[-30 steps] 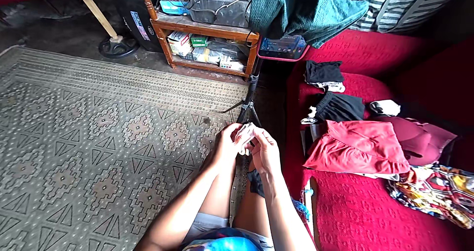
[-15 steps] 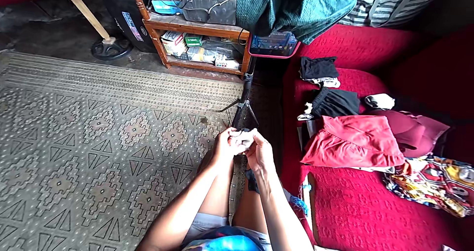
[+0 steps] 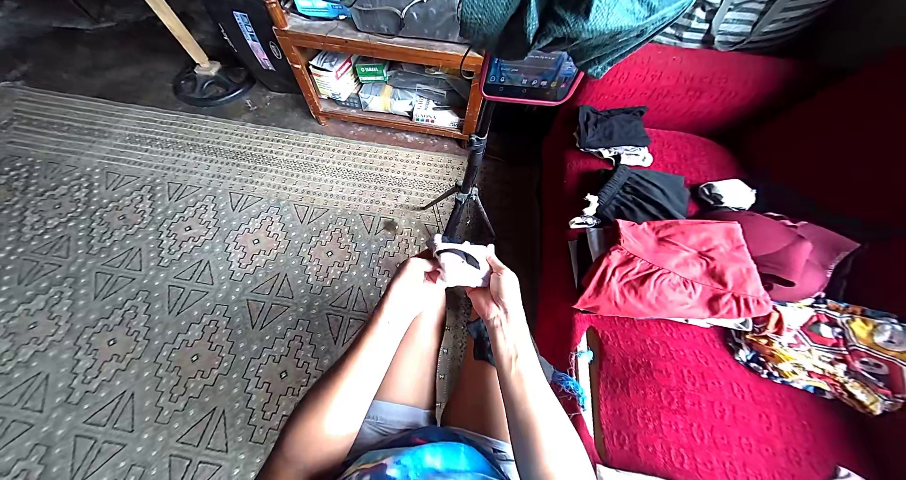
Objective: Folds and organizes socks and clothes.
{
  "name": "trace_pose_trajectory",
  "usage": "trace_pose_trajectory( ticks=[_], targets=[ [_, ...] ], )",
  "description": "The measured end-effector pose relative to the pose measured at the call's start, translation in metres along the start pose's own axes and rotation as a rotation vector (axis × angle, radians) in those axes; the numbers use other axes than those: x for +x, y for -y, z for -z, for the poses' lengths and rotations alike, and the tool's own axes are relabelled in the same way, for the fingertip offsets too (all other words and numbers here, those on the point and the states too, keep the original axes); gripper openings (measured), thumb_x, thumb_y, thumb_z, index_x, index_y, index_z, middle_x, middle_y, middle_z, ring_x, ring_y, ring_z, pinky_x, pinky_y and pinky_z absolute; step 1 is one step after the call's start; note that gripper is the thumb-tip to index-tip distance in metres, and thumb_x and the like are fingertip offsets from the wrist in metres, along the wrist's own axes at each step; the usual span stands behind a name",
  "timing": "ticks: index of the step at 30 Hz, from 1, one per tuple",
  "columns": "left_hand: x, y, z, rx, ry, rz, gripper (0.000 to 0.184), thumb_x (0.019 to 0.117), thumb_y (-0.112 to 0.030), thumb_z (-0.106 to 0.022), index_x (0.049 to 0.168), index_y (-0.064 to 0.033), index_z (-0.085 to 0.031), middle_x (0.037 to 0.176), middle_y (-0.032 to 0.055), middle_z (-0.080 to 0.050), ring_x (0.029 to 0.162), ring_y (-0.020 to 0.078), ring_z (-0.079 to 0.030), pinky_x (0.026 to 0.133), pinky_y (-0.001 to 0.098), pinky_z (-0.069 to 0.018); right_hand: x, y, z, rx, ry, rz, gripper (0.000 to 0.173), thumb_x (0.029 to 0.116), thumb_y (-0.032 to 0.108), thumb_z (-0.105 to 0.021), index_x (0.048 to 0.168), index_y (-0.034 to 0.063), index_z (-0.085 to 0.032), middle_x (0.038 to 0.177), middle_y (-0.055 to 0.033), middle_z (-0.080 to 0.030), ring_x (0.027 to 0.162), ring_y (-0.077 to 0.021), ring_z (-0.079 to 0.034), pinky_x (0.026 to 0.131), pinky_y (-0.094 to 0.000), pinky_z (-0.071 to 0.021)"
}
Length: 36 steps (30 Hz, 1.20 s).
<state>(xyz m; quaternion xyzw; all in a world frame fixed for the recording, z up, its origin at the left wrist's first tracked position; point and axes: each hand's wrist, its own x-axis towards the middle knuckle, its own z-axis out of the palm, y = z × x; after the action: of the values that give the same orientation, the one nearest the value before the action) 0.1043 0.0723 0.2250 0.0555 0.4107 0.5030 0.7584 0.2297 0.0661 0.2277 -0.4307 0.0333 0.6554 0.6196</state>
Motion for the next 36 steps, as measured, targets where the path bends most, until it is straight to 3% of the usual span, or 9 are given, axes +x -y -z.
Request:
trace_pose_trajectory(
  ticks=[3, 6, 11, 15, 18, 22, 25, 31, 36],
  targets=[
    [-0.005, 0.002, -0.002, -0.005, 0.025, 0.016, 0.028, 0.1071, -0.011, -0.031, 0.111, -0.0014, -0.057, 0.088, 0.0132, -0.067, 0.079, 0.0202, -0.068, 0.073, 0.0358, -0.0583, 0.002, -0.002, 0.0, 0.086, 0.004, -0.006, 0.024, 0.1104, 0.021, -0.037, 0.114, 0.0034, -0.054, 0.092, -0.0117, -0.064, 0.081, -0.0194, -0.068, 0.074, -0.0363, -0.0603],
    [-0.006, 0.006, 0.002, 0.15, 0.073, -0.003, 0.031, 0.1035, -0.003, -0.033, 0.125, 0.0012, -0.056, 0.101, 0.0151, -0.069, 0.09, 0.0222, -0.069, 0.081, 0.0405, -0.0581, 0.002, 0.002, 0.001, 0.041, 0.062, 0.026, 0.026, 0.1108, 0.021, -0.036, 0.105, 0.0046, -0.055, 0.084, -0.01, -0.065, 0.077, -0.0178, -0.068, 0.072, -0.0352, -0.0603],
    [-0.007, 0.01, 0.004, 0.287, 0.224, -0.075, 0.029, 0.1103, -0.013, -0.038, 0.114, 0.0031, -0.062, 0.096, 0.0109, -0.072, 0.09, 0.0171, -0.071, 0.085, 0.0348, -0.0592, 0.005, 0.005, 0.006, -0.092, 0.161, 0.125, 0.029, 0.1118, 0.021, -0.036, 0.103, 0.0051, -0.058, 0.08, -0.0066, -0.066, 0.076, -0.0144, -0.069, 0.072, -0.0326, -0.0601],
    [-0.014, 0.008, 0.006, 0.284, 0.285, -0.085, 0.031, 0.1112, -0.015, -0.033, 0.116, -0.0002, -0.06, 0.097, 0.009, -0.072, 0.092, 0.0164, -0.071, 0.087, 0.0356, -0.0592, 0.004, 0.001, 0.011, -0.143, 0.175, 0.135, 0.029, 0.1117, 0.018, -0.036, 0.102, 0.0044, -0.059, 0.081, -0.0063, -0.067, 0.076, -0.014, -0.069, 0.073, -0.0325, -0.0603],
    [-0.013, 0.002, 0.011, 0.319, 0.468, -0.13, 0.034, 0.1103, -0.016, -0.03, 0.119, -0.0015, -0.059, 0.105, 0.008, -0.072, 0.102, 0.0159, -0.07, 0.096, 0.0377, -0.0564, 0.004, 0.004, 0.013, -0.153, 0.235, 0.152, 0.029, 0.1109, 0.013, -0.032, 0.105, 0.0034, -0.059, 0.084, -0.0067, -0.068, 0.079, -0.0144, -0.069, 0.076, -0.0336, -0.0605],
    [-0.011, -0.001, 0.014, 0.425, 0.549, -0.212, 0.033, 0.0981, 0.001, -0.051, 0.131, 0.0018, -0.049, 0.114, 0.0073, -0.068, 0.105, 0.0147, -0.068, 0.097, 0.0365, -0.0558, 0.005, 0.013, 0.015, -0.268, 0.296, 0.252, 0.033, 0.1111, 0.011, -0.03, 0.099, 0.0056, -0.06, 0.077, -0.0027, -0.067, 0.073, -0.0104, -0.068, 0.07, -0.0292, -0.0595],
    [-0.015, 0.003, 0.016, 0.362, 0.564, -0.17, 0.037, 0.0937, 0.008, -0.052, 0.13, -0.0014, -0.05, 0.112, 0.0064, -0.07, 0.102, 0.0151, -0.069, 0.095, 0.0368, -0.0571, 0.008, 0.009, 0.024, -0.328, 0.356, 0.275, 0.031, 0.1101, 0.012, -0.031, 0.103, 0.0088, -0.061, 0.076, -0.0001, -0.067, 0.071, -0.0086, -0.067, 0.069, -0.0287, -0.0592],
    [-0.013, 0.004, 0.023, 0.443, 0.82, -0.11, 0.045, 0.0866, -0.006, -0.066, 0.129, -0.0029, -0.053, 0.116, 0.0005, -0.071, 0.109, 0.0108, -0.068, 0.099, 0.0346, -0.0551, 0.011, 0.005, 0.03, -0.144, 0.491, 0.213, 0.034, 0.1063, 0.01, -0.034, 0.095, 0.0111, -0.067, 0.079, -0.0005, -0.072, 0.074, -0.0083, -0.07, 0.07, -0.028, -0.0602],
    [-0.01, 0.001, 0.023, 0.63, 0.827, -0.241, 0.061, 0.0875, -0.013, -0.074, 0.138, 0.0065, -0.047, 0.124, 0.0074, -0.067, 0.114, 0.0135, -0.066, 0.104, 0.0359, -0.0532, 0.011, 0.006, 0.033, -0.183, 0.587, 0.238, 0.031, 0.1047, 0.014, -0.037, 0.101, 0.0159, -0.067, 0.083, 0.0004, -0.073, 0.078, -0.0087, -0.07, 0.074, -0.0301, -0.0605]
  ],
)
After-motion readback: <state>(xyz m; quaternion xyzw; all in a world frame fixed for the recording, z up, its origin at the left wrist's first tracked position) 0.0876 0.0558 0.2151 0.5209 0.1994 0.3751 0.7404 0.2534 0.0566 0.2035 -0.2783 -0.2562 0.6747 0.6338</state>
